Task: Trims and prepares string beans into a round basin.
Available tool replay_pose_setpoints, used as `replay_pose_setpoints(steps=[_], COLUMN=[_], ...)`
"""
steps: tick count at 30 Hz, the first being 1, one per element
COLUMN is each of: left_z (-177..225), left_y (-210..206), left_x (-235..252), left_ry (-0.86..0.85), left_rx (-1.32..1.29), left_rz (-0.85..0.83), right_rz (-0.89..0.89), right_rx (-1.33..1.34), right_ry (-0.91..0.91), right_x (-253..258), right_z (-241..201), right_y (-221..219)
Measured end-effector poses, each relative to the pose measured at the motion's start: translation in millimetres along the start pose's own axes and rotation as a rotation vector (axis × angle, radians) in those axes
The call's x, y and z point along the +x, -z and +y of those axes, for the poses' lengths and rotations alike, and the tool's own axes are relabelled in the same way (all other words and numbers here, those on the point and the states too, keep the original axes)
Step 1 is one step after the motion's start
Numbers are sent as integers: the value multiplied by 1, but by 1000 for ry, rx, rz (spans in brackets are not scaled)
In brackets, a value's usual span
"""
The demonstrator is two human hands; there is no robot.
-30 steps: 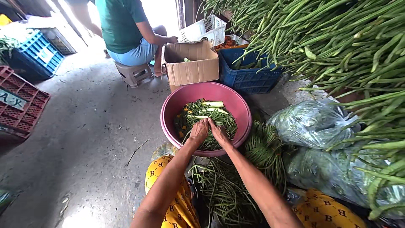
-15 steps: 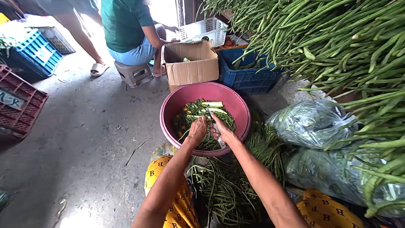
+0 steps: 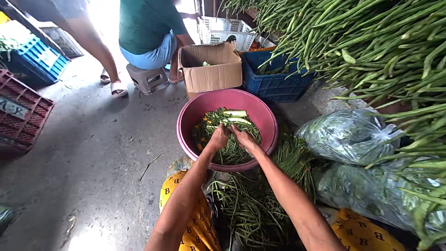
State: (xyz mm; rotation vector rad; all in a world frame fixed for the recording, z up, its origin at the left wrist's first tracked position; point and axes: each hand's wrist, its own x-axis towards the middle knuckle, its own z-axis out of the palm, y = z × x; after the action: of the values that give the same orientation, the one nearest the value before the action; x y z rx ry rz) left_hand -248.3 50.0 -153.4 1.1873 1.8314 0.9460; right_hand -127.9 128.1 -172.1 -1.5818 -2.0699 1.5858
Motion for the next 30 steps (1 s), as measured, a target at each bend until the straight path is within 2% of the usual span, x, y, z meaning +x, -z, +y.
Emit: replay_pose_setpoints(steps=[3, 6, 13, 17, 24, 27, 30], left_z=[0, 0, -4, -5, -3, 0, 7], left_y=[-2, -3, -9, -9, -2, 12, 19], left_x=[0, 1, 4, 4, -1, -8, -24], left_ry=[-2, 1, 21, 32, 16, -47, -99], left_rx=[-15, 79, -82, -223, -149, -91, 5], left_rz=[21, 28, -13, -32, -45, -162, -455], right_rz=[-44, -51, 75, 138, 138, 246, 278], right_rx=[124, 213, -46, -47, 30, 9, -166], right_ry=[44, 52, 123, 146, 131, 24, -75], right_x=[-1, -5, 2, 3, 5, 9, 16], right_z=[1, 0, 2, 5, 12, 21, 29], right_y=[-6, -6, -9, -10, -3, 17, 43])
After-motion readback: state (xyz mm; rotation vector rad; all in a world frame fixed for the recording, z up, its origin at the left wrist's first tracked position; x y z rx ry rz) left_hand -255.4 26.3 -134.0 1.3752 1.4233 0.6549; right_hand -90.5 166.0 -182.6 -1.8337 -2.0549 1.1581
